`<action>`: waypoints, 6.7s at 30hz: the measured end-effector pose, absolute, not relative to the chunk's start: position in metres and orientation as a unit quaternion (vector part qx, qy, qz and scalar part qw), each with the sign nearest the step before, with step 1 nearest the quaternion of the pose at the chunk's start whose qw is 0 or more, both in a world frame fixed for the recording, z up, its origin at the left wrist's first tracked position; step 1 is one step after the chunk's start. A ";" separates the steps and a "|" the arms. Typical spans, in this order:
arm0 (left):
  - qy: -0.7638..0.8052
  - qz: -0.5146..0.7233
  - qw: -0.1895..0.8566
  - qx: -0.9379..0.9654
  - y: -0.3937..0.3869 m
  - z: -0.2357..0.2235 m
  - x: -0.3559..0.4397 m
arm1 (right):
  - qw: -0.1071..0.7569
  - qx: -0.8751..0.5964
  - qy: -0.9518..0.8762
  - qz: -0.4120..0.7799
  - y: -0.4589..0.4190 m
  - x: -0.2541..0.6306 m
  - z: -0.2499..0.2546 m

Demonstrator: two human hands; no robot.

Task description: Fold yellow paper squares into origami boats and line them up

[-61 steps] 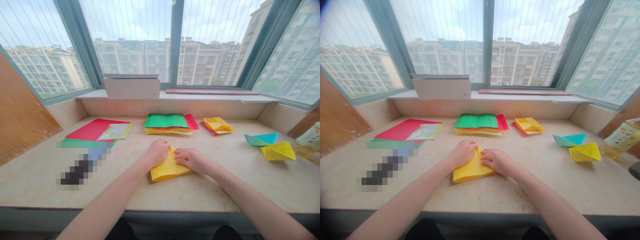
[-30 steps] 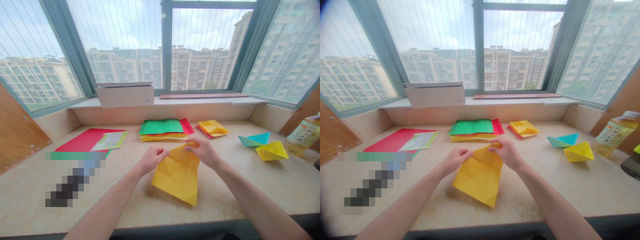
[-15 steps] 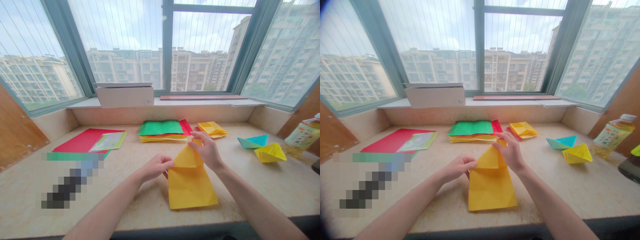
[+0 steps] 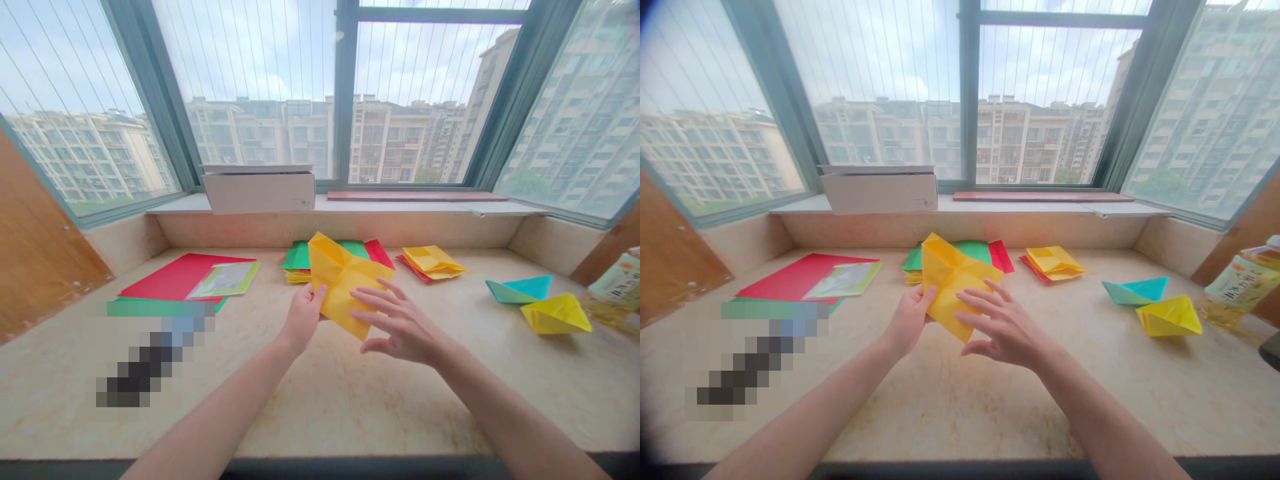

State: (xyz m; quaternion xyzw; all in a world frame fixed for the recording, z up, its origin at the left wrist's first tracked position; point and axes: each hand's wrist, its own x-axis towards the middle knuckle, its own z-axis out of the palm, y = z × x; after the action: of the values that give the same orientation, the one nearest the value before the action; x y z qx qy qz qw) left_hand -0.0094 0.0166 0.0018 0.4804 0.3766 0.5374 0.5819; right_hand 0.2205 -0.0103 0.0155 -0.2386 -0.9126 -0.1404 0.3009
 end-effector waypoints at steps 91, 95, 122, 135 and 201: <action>0.241 0.320 0.677 0.618 -0.009 0.005 -0.001 | 0.431 -0.527 -0.698 0.225 -0.017 0.192 0.018; 0.218 0.302 0.666 0.646 -0.009 0.008 -0.005 | 0.426 -0.530 -0.694 0.236 -0.018 0.191 0.018; 0.332 0.277 0.629 0.646 -0.006 -0.002 -0.003 | 0.525 -0.530 -0.601 0.287 0.000 0.209 0.012; 0.267 0.267 0.605 0.701 -0.014 0.007 -0.006 | 0.527 -0.519 -0.585 0.333 0.003 0.219 0.019; 0.322 0.310 0.634 0.631 -0.015 -0.004 0.010 | 0.523 -0.401 -0.547 0.516 -0.016 0.177 0.002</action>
State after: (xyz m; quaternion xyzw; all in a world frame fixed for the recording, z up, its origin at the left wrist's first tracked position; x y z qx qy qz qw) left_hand 0.0098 -0.0153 -0.0039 0.6314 0.3216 0.3099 0.6339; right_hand 0.1766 -0.0164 0.0024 -0.4014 -0.5472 0.5158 0.5229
